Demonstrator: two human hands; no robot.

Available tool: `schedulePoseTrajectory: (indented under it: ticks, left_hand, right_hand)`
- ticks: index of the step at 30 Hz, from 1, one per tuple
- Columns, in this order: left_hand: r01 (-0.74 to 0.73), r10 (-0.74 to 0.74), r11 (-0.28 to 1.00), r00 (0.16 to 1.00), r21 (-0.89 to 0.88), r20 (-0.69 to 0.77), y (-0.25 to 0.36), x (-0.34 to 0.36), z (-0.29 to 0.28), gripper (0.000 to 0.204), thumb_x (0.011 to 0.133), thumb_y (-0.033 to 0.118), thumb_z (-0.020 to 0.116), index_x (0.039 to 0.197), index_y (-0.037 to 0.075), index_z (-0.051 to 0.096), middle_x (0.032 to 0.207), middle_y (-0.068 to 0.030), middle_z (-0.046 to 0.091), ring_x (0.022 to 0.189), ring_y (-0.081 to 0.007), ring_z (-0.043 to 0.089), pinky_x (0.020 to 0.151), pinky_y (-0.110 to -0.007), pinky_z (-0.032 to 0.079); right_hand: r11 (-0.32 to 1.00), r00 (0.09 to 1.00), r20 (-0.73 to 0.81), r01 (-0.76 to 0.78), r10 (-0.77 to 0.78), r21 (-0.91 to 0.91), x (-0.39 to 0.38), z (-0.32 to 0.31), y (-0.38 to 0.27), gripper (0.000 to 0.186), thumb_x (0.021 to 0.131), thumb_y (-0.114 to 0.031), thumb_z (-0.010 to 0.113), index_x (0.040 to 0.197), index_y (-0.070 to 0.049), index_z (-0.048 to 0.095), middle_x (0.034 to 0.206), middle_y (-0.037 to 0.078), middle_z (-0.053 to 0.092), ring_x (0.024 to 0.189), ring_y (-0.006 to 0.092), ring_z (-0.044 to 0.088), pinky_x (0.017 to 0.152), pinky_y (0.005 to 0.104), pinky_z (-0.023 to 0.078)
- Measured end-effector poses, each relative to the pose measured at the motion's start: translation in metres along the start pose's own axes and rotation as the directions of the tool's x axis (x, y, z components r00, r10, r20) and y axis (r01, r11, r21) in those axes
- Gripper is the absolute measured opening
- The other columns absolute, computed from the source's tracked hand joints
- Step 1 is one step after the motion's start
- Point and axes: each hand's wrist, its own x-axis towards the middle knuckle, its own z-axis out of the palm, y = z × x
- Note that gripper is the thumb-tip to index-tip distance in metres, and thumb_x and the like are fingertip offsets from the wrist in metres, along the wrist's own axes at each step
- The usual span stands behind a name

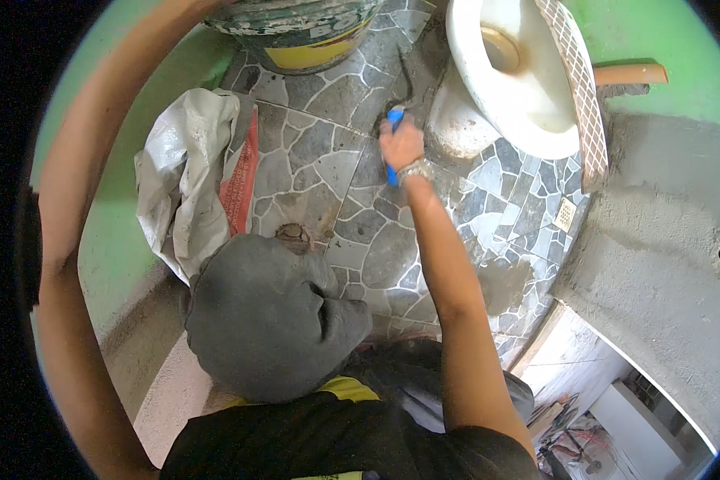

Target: Applying mortar and laying floor tiles in a small restroom area.

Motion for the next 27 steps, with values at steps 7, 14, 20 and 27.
schedulePoseTrajectory:
  ticks: [7, 14, 20, 27]
  left_hand:
    - [0.003, 0.001, 0.999, 0.995, -0.035, 0.105, -0.008, 0.003, -0.001, 0.060, 0.074, 0.023, 0.074, 0.126, -0.005, 0.060, 0.122, -0.0273, 0.064, 0.117, -0.0390, 0.061, 0.100, -0.042, 0.048]
    - [-0.058, 0.060, 0.994, 0.998, -0.090, 0.024, -0.020, 0.005, 0.009, 0.053, 0.074, 0.022, 0.071, 0.120, -0.003, 0.063, 0.119, -0.0273, 0.065, 0.115, -0.0384, 0.062, 0.099, -0.043, 0.048]
    - [-0.087, 0.088, 0.994, 0.996, -0.062, 0.011, -0.020, 0.008, 0.005, 0.047, 0.074, 0.022, 0.071, 0.115, 0.000, 0.066, 0.115, -0.0255, 0.067, 0.111, -0.0385, 0.064, 0.096, -0.044, 0.050]
    - [-0.049, 0.051, 0.996, 0.998, -0.072, 0.028, -0.016, 0.004, 0.000, 0.045, 0.076, 0.021, 0.072, 0.114, -0.001, 0.066, 0.113, -0.0253, 0.068, 0.110, -0.0382, 0.064, 0.095, -0.044, 0.050]
  right_hand:
    - [0.983, 0.984, 0.066, -0.168, 0.163, 0.080, 0.097, -0.008, -0.026, 0.053, 0.088, -0.041, 0.062, 0.106, 0.008, 0.060, 0.101, 0.036, 0.066, 0.101, 0.0516, 0.064, 0.093, 0.0540, 0.050]
    - [0.986, 0.985, -0.077, -0.159, 0.155, -0.050, 0.113, -0.004, -0.033, 0.054, 0.088, -0.040, 0.060, 0.107, 0.011, 0.061, 0.107, 0.035, 0.066, 0.105, 0.0485, 0.065, 0.095, 0.0505, 0.051]
    - [0.933, 0.943, 0.041, -0.333, 0.330, 0.134, 0.138, -0.015, -0.031, 0.049, 0.088, -0.037, 0.058, 0.099, 0.010, 0.065, 0.100, 0.032, 0.069, 0.099, 0.0444, 0.068, 0.093, 0.0475, 0.052]
    - [0.925, 0.938, 0.073, -0.346, 0.338, 0.160, 0.109, -0.016, -0.030, 0.052, 0.087, -0.039, 0.059, 0.099, 0.011, 0.063, 0.097, 0.031, 0.070, 0.097, 0.0446, 0.069, 0.091, 0.0476, 0.053]
